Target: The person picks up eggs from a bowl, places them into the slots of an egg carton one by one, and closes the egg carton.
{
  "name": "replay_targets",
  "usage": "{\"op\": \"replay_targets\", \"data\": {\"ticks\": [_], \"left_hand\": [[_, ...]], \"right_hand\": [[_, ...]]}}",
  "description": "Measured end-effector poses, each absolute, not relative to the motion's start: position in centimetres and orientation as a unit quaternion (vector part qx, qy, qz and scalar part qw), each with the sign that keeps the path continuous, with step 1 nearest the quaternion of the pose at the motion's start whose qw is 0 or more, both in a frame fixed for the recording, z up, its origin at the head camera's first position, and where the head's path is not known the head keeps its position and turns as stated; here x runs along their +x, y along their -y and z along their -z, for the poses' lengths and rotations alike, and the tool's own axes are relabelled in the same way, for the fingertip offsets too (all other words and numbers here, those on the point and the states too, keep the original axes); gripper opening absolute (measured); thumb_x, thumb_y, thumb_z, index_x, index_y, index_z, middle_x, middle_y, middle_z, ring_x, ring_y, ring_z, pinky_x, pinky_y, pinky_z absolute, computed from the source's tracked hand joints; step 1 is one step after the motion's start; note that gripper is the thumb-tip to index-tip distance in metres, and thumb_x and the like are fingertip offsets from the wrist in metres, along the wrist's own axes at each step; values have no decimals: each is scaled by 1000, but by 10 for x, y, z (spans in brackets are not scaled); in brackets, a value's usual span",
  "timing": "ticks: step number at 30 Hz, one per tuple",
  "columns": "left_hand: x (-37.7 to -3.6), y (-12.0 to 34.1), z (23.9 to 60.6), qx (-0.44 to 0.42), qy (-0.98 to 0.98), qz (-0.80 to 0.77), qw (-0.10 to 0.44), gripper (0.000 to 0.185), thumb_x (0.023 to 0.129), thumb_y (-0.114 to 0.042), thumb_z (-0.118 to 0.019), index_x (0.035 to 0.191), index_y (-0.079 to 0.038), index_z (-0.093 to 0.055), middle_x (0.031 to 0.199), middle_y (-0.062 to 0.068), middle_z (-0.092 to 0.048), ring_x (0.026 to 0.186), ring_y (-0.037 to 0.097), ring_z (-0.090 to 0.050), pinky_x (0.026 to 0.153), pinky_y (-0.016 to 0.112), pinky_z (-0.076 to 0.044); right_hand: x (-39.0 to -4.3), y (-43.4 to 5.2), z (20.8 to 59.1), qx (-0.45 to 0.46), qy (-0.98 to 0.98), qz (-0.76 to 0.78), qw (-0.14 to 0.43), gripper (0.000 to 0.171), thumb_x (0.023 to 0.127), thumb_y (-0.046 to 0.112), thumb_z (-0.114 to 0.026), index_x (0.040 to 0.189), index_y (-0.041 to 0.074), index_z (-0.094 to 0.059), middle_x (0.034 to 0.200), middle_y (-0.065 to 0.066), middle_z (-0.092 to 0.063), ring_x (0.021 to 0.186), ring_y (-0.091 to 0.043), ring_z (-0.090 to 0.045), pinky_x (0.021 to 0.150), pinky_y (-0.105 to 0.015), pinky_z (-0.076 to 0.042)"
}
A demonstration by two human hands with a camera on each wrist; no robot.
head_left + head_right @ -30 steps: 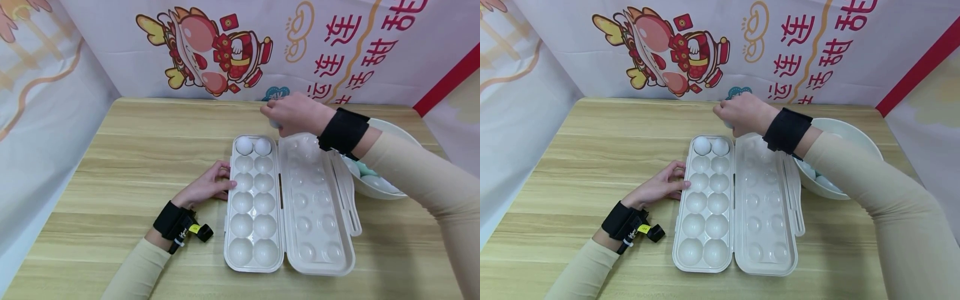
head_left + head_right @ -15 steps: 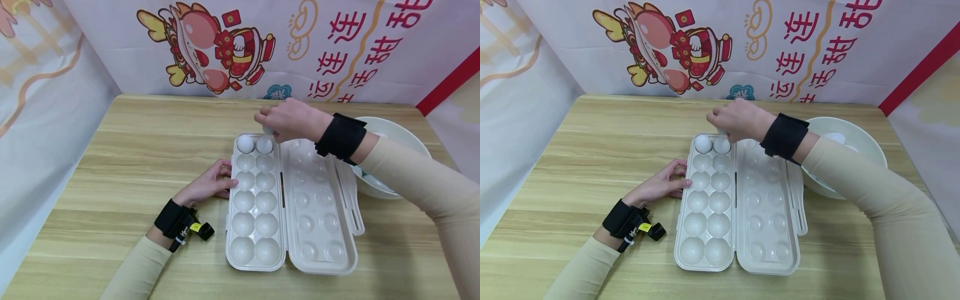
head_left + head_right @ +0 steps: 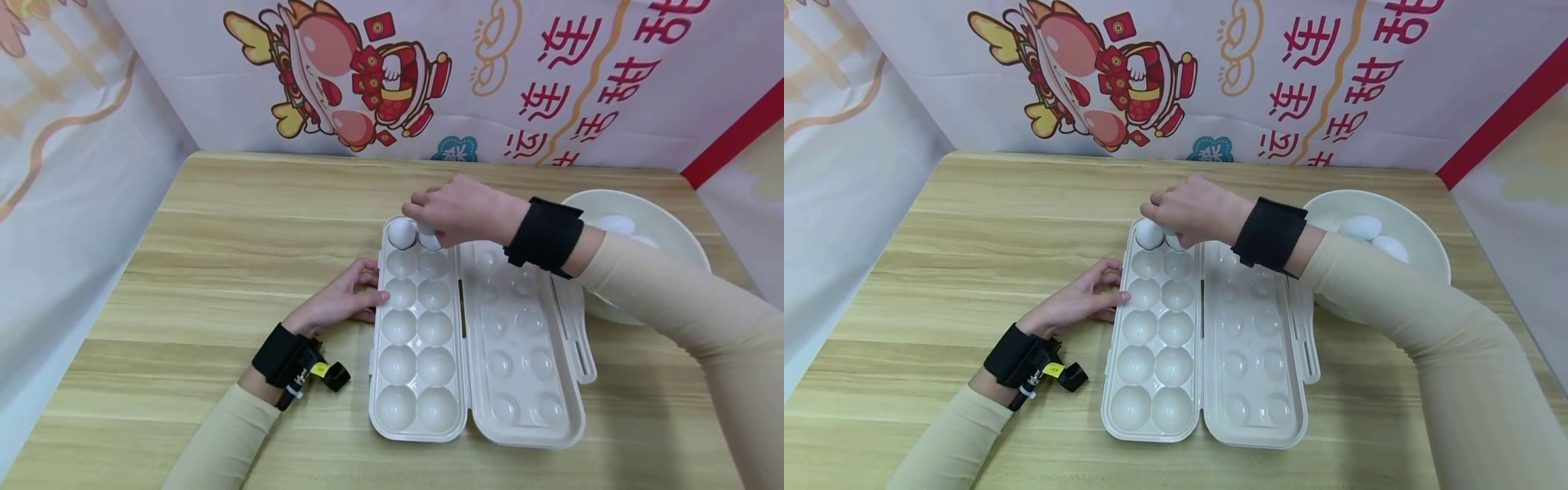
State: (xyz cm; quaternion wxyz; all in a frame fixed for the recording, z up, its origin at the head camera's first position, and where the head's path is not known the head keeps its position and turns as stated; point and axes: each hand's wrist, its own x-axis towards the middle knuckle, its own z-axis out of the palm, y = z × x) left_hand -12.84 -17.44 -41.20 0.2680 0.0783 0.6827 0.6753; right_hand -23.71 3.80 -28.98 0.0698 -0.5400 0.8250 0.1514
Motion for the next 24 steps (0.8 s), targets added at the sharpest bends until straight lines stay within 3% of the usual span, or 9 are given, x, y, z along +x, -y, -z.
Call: {"op": "replay_targets", "data": {"ticks": [12,24], "left_hand": [[-129,175,411,73,-677,-681,271,47,97,-4,-55,134,-1,-28,123,26,-46,95,29,-62,78,44,-58],[-131,175,413,78,-680,-677,272,46,97,-5,-56,133,-2,-28,123,26,-46,96,30,-61,78,44,-58]], "right_hand": [[-230,-27,298,-563,-810,-150,66,50,83,20,-78,124,7,-53,107,-10,-60,87,-26,-58,67,-32,-54],[-226,-18,307,-571,-802,-141,104,49,83,23,-77,124,9,-54,109,-8,-61,85,-23,-58,66,-32,-54]]}}
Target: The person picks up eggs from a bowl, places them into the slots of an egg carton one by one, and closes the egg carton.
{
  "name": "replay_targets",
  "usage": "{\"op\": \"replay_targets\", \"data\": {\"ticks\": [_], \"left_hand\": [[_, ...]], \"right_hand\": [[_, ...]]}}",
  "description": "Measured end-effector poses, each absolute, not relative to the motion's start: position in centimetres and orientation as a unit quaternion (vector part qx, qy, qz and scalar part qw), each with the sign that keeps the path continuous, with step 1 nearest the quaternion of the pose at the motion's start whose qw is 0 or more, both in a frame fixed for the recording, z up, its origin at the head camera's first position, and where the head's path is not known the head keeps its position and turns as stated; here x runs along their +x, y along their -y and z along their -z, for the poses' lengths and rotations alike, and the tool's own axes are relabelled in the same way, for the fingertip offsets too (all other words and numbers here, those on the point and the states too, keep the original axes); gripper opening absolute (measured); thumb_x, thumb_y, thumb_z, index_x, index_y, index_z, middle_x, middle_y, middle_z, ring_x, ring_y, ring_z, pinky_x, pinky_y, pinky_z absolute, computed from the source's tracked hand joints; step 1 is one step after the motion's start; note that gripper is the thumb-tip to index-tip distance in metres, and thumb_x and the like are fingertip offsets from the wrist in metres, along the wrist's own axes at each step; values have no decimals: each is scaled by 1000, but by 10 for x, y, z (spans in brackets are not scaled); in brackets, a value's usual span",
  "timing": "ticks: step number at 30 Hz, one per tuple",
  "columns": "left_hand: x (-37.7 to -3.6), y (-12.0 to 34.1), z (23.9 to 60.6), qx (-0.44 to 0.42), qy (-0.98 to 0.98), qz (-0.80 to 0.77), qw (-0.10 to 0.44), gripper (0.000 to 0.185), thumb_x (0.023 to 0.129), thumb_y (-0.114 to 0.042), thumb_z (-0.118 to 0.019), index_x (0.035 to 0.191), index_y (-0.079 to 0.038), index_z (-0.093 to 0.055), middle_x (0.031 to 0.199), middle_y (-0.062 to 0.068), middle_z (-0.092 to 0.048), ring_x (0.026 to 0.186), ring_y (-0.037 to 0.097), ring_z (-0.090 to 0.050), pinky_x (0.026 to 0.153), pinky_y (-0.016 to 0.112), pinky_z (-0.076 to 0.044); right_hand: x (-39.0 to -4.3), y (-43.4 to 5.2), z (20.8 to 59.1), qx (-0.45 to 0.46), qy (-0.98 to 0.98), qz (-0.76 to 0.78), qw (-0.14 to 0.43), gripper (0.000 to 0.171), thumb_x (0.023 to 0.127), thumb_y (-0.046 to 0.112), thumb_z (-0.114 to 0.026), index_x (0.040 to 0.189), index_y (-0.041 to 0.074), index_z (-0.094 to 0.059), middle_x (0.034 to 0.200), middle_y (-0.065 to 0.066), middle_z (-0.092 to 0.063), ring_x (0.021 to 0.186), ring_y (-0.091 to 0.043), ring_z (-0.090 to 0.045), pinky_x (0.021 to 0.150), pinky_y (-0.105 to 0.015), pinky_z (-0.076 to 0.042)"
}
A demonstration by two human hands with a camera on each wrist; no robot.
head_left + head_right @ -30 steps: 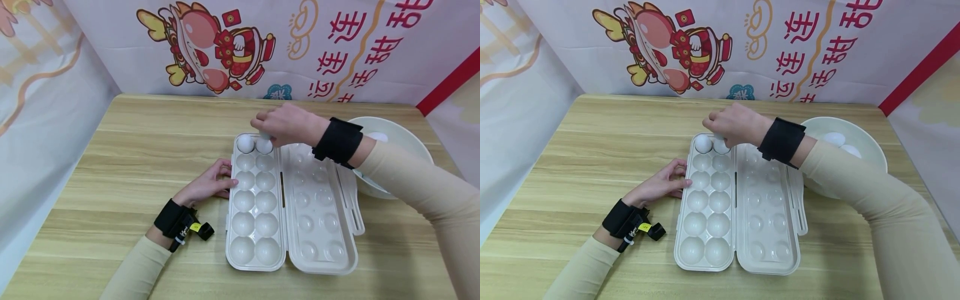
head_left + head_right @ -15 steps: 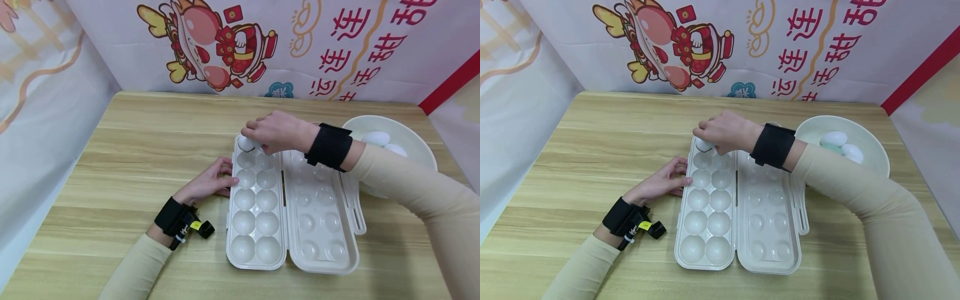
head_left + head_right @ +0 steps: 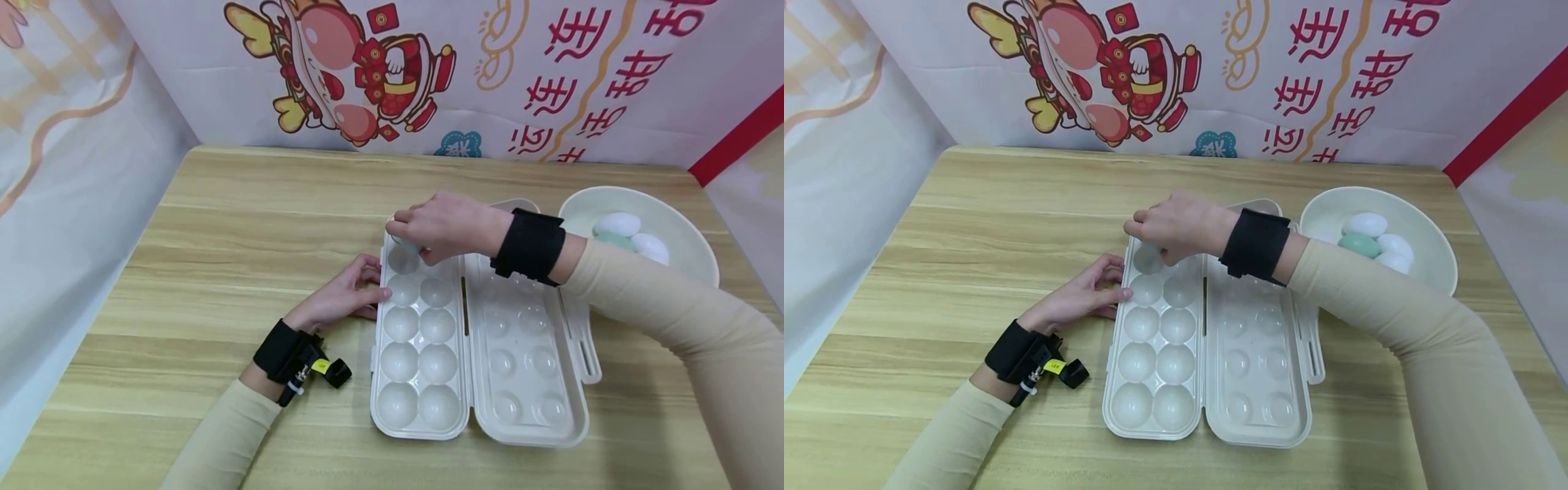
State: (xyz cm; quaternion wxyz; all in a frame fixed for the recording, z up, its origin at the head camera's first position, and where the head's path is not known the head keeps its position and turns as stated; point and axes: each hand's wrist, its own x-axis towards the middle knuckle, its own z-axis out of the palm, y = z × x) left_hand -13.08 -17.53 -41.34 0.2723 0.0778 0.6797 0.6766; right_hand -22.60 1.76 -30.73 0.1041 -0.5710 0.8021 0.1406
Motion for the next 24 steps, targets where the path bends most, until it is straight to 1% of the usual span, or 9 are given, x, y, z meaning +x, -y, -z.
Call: {"op": "replay_targets", "data": {"ticks": [6,14,17,20,24], "left_hand": [[-132,175,413,74,-680,-675,276,47,97,-5,-56,134,-2,-27,124,25,-46,97,30,-61,78,43,-58],[-130,174,412,63,-679,-677,277,47,96,-3,-56,134,-2,-28,123,24,-45,95,28,-61,78,43,-58],[-130,173,412,61,-678,-678,276,46,96,-3,-56,133,-2,-28,123,24,-45,94,27,-61,78,42,-58],[-129,174,413,61,-680,-677,275,46,96,-3,-55,133,-2,-29,123,24,-46,94,27,-61,77,41,-58],[-129,174,412,66,-681,-677,272,46,97,-4,-55,134,-2,-28,125,25,-45,95,27,-61,77,41,-58]], "right_hand": [[-223,-14,315,-583,-792,-135,121,56,83,30,-78,128,10,-52,114,-9,-61,80,-22,-59,63,-30,-54],[-219,-14,325,-597,-784,-116,128,47,87,27,-74,125,9,-52,106,-7,-60,76,-21,-57,60,-29,-52],[-220,-15,329,-601,-782,-102,129,46,87,26,-74,126,9,-53,113,-8,-61,83,-20,-59,64,-30,-54],[-220,-17,333,-609,-779,-86,120,45,87,23,-74,126,9,-55,120,-9,-59,93,-21,-60,69,-34,-57],[-221,-21,337,-618,-778,-65,96,44,87,18,-74,125,8,-57,125,-10,-56,107,-23,-56,75,-40,-57]]}}
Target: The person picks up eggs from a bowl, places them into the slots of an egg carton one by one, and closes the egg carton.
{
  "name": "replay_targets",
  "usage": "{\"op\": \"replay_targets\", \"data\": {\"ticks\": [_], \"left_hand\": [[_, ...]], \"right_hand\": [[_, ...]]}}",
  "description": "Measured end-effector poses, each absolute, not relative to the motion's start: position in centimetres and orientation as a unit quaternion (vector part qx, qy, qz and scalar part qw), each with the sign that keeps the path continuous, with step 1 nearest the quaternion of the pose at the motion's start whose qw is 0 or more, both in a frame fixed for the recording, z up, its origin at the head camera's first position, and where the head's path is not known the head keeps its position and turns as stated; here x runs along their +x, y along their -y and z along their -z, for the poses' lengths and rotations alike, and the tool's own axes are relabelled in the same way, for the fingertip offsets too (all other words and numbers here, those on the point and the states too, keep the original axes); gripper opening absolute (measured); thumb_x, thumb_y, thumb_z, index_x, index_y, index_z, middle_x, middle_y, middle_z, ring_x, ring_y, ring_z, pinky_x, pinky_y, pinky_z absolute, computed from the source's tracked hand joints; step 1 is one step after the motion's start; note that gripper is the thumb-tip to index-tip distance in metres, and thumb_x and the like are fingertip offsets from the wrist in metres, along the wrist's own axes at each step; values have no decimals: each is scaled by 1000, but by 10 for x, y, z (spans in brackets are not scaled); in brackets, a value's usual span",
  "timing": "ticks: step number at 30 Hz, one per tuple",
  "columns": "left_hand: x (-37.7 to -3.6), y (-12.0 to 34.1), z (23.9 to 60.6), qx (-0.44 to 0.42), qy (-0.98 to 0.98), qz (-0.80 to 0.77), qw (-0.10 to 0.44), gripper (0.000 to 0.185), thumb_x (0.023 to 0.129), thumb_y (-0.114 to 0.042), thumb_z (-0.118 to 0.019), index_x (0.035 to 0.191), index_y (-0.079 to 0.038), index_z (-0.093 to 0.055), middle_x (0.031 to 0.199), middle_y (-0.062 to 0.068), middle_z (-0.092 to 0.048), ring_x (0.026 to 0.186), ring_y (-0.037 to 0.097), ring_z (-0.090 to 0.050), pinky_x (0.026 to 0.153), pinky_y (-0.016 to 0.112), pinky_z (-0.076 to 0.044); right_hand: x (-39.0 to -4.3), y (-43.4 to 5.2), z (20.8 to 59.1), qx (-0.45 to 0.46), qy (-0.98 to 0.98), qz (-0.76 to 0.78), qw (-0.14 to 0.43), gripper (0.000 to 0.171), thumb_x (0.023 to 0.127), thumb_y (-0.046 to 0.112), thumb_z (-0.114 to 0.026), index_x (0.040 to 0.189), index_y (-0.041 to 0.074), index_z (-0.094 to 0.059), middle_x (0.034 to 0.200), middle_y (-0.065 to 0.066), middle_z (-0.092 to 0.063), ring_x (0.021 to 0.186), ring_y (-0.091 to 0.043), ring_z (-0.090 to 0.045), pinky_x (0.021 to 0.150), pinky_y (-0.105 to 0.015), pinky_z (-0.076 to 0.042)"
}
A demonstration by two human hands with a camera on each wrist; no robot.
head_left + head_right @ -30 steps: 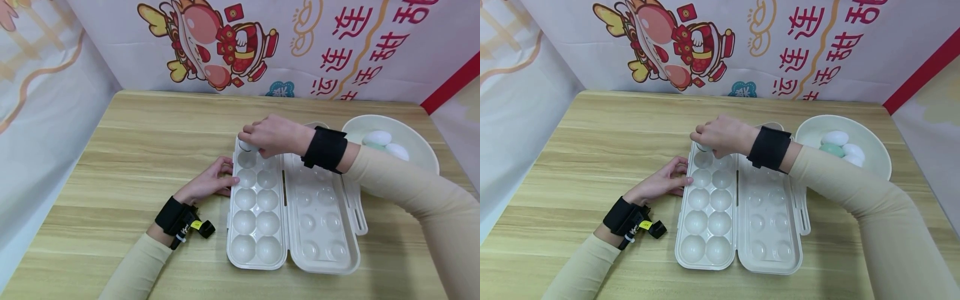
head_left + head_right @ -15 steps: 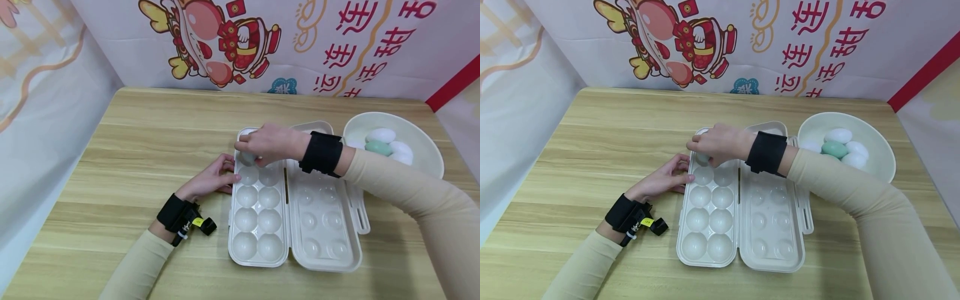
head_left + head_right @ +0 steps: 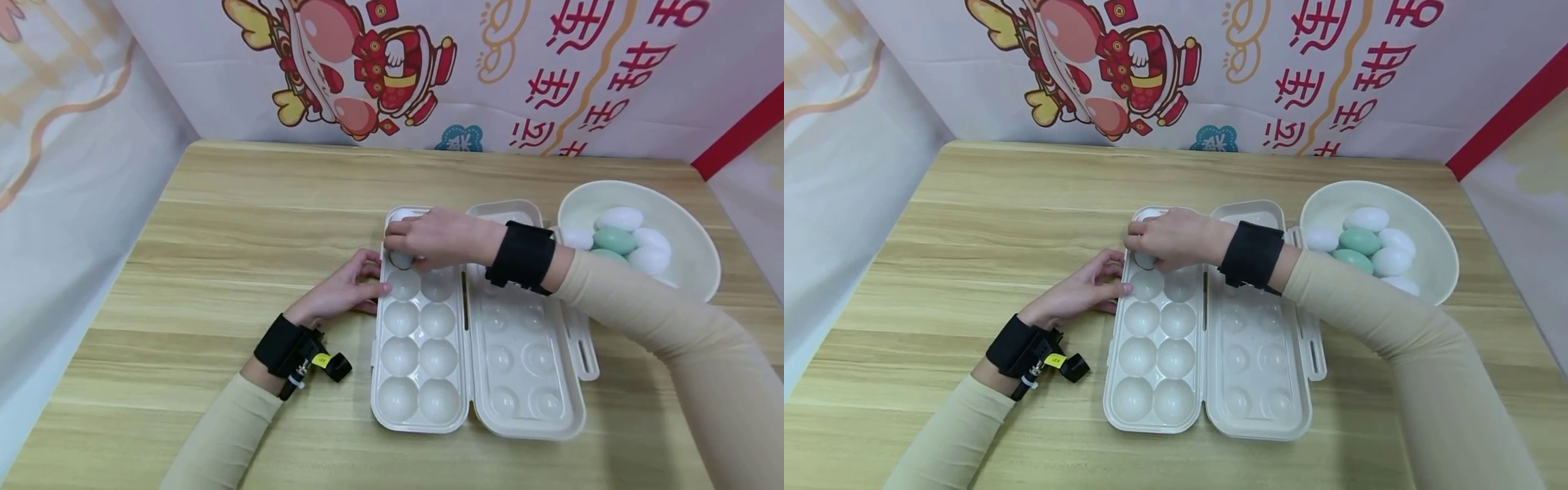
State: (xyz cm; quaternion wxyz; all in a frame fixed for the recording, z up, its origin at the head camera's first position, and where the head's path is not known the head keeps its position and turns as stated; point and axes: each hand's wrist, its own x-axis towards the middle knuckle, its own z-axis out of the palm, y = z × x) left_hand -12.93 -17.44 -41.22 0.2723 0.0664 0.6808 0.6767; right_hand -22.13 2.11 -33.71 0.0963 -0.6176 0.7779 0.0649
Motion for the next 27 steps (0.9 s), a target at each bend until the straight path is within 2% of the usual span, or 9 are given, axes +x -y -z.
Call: {"op": "replay_targets", "data": {"ticks": [3,6,11,17,27], "left_hand": [[-130,175,412,72,-683,-674,272,46,97,-3,-55,134,-2,-29,125,25,-45,96,28,-60,77,42,-58],[-130,175,412,75,-686,-671,272,44,97,-3,-55,133,-3,-30,124,24,-46,97,28,-60,77,42,-58],[-131,177,412,77,-686,-670,273,43,97,-4,-55,132,-2,-30,124,25,-46,97,28,-61,77,43,-58],[-131,177,412,81,-686,-670,272,42,97,-3,-55,131,-2,-30,123,26,-46,96,29,-61,77,44,-58],[-130,174,412,77,-681,-676,271,42,96,-1,-54,130,-2,-30,120,24,-47,95,27,-61,76,43,-58]], "right_hand": [[-222,-24,340,-619,-779,-51,85,44,86,15,-74,126,9,-58,127,-10,-55,114,-24,-52,80,-43,-56],[-223,-25,341,-616,-782,-41,84,42,86,13,-73,126,9,-59,125,-10,-55,112,-24,-53,82,-43,-55],[-223,-25,342,-602,-791,-18,104,41,88,11,-72,127,9,-60,122,-10,-57,104,-23,-57,82,-42,-55],[-223,-26,341,-582,-802,-8,134,43,90,8,-69,131,10,-58,128,-10,-56,107,-22,-59,82,-40,-56],[-224,-34,344,-577,-805,19,134,47,88,15,-73,132,9,-57,127,-9,-58,103,-20,-61,84,-35,-55]]}}
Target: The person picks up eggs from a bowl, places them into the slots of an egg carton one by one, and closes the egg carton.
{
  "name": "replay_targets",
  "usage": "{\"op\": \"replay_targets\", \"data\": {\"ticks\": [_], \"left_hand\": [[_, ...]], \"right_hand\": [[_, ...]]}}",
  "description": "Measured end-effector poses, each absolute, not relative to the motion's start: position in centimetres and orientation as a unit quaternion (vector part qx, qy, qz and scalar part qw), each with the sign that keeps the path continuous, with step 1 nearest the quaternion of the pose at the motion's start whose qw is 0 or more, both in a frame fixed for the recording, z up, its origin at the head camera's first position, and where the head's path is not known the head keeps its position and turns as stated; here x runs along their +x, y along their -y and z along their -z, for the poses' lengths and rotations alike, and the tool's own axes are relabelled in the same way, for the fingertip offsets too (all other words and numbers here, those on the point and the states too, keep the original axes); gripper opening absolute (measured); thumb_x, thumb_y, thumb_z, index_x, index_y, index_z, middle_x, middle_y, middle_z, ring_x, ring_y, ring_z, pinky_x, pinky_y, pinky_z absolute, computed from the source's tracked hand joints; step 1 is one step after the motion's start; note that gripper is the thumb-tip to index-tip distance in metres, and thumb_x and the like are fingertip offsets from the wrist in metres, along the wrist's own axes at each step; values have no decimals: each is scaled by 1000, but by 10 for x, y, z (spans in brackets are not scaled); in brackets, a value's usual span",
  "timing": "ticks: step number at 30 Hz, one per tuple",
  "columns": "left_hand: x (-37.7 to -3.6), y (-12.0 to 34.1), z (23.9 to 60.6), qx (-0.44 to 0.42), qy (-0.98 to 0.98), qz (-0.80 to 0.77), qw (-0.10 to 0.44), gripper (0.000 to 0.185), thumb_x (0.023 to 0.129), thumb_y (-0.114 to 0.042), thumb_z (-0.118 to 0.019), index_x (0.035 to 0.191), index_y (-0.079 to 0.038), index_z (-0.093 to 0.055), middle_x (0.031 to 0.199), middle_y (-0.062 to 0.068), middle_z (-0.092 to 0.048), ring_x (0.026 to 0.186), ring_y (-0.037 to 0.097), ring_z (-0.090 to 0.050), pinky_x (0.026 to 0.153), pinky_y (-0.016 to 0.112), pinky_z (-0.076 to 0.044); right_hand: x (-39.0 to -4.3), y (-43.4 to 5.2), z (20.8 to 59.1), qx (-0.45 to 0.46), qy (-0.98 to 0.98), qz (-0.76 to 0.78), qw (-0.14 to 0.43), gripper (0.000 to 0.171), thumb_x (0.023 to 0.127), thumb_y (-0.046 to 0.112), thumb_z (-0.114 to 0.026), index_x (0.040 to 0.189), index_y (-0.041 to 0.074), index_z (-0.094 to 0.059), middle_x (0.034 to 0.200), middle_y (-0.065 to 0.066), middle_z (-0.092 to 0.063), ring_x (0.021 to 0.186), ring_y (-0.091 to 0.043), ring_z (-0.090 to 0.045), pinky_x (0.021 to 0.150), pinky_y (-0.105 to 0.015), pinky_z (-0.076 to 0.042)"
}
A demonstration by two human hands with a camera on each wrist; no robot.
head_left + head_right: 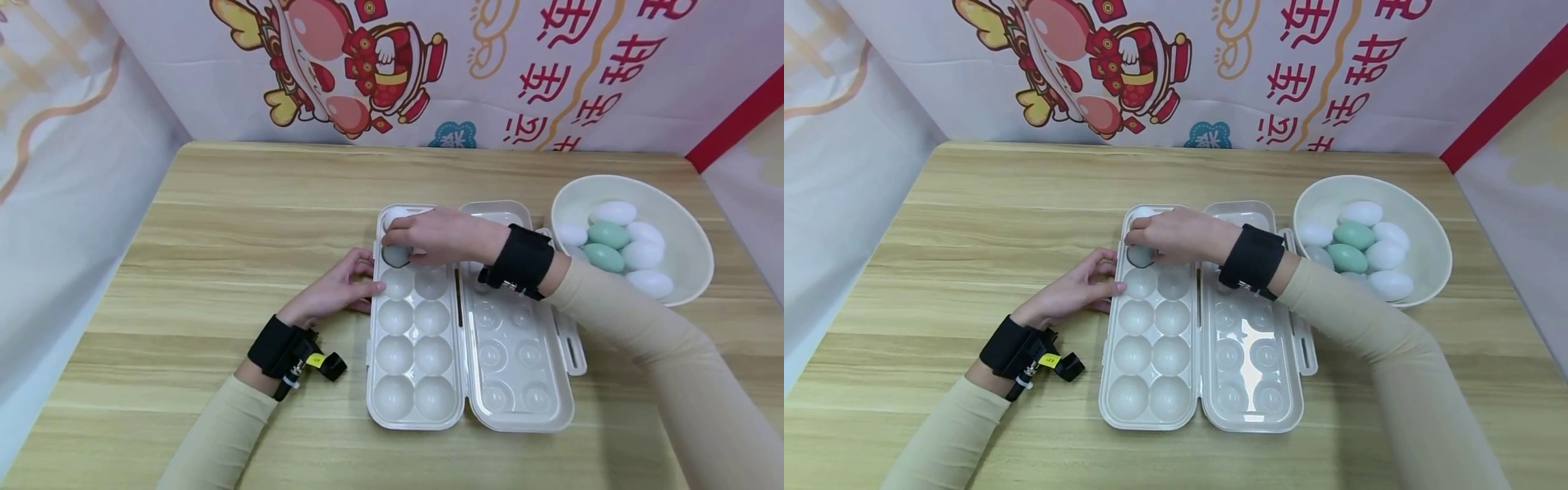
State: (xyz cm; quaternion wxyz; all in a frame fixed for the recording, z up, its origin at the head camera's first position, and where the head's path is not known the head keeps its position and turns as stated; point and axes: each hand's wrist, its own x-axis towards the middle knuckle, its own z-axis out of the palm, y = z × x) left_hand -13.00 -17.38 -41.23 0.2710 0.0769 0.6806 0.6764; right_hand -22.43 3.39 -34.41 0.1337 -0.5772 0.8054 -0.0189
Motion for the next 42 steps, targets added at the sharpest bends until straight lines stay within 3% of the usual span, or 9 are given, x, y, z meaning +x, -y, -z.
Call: {"op": "replay_targets", "data": {"ticks": [9,19,29,42], "left_hand": [[-130,173,411,75,-686,-671,271,43,96,-2,-56,130,-2,-29,119,24,-46,94,27,-61,76,43,-58],[-127,174,416,75,-687,-673,265,43,95,-3,-57,130,-1,-31,120,24,-47,95,29,-60,77,44,-58],[-128,174,415,83,-681,-678,265,44,95,-2,-56,131,0,-31,120,25,-48,95,29,-61,78,45,-57],[-129,176,412,82,-689,-670,264,45,95,-5,-58,132,0,-31,121,26,-48,97,30,-60,78,45,-57]], "right_hand": [[-226,-45,339,-560,-815,73,127,46,87,14,-72,130,10,-58,126,-7,-58,93,-21,-60,82,-36,-55],[-232,-69,326,-532,-822,185,78,43,85,13,-75,125,4,-60,123,-11,-58,112,-26,-57,95,-38,-49],[-241,-91,327,-484,-843,230,38,41,84,9,-75,122,2,-61,121,-12,-61,107,-24,-58,90,-39,-51],[-245,-108,324,-432,-860,271,30,41,85,7,-74,123,0,-60,122,-14,-61,111,-26,-55,91,-40,-51]]}}
